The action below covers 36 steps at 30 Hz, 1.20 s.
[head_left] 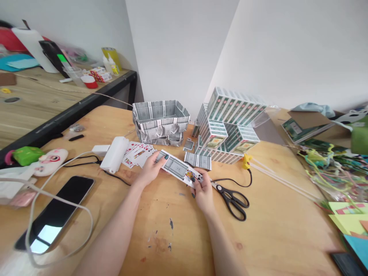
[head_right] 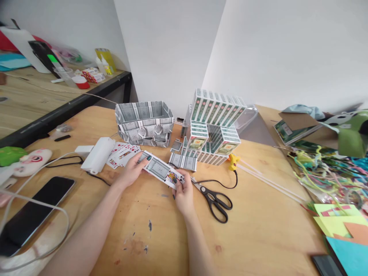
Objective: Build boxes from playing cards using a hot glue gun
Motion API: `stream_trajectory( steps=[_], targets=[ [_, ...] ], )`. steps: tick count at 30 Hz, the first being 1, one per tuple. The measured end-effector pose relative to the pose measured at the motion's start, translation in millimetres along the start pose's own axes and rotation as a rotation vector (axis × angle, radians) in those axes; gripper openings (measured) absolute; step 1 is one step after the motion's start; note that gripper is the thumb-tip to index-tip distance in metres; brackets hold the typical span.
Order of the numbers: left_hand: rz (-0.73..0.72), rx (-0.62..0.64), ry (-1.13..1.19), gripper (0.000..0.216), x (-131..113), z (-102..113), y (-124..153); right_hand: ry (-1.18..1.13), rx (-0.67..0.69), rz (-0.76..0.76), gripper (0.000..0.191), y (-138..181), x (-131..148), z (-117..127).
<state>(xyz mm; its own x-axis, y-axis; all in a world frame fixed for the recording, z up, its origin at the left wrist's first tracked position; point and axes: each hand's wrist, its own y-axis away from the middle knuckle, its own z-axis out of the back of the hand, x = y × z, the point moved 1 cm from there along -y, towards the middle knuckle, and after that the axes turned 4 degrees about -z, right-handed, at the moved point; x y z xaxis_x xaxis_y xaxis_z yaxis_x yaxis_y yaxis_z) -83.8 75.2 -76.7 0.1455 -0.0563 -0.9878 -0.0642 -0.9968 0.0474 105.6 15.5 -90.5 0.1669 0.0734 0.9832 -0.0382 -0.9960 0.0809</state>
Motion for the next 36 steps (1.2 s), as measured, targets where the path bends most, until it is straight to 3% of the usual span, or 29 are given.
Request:
stream_trajectory(
  steps=[6,14,23,31,36],
  targets=[
    [-0.033,0.04,-0.035,0.026,0.8,-2.6,0.3,0.059,0.008,0.001,0.023,0.6,-3.0,0.7],
    [0.064,0.055,0.053,0.029,4.1,-5.0,1.5,0.067,-0.006,0.037,0.027,-0.1,-1.5,1.6],
    [0.168,0.179,0.086,0.026,0.6,-8.9,5.6,0.125,-0.011,-0.009,0.038,2.6,-1.2,2.2],
    [0.247,0.385,0.081,0.02,-3.3,-3.2,8.7,0.126,-0.008,-0.05,0.044,2.3,-0.5,2.4],
    [0.221,0.275,0.076,0.021,1.3,-6.5,6.3,-0.017,-0.073,-0.06,0.05,-0.3,0.0,1.9]
  ],
)
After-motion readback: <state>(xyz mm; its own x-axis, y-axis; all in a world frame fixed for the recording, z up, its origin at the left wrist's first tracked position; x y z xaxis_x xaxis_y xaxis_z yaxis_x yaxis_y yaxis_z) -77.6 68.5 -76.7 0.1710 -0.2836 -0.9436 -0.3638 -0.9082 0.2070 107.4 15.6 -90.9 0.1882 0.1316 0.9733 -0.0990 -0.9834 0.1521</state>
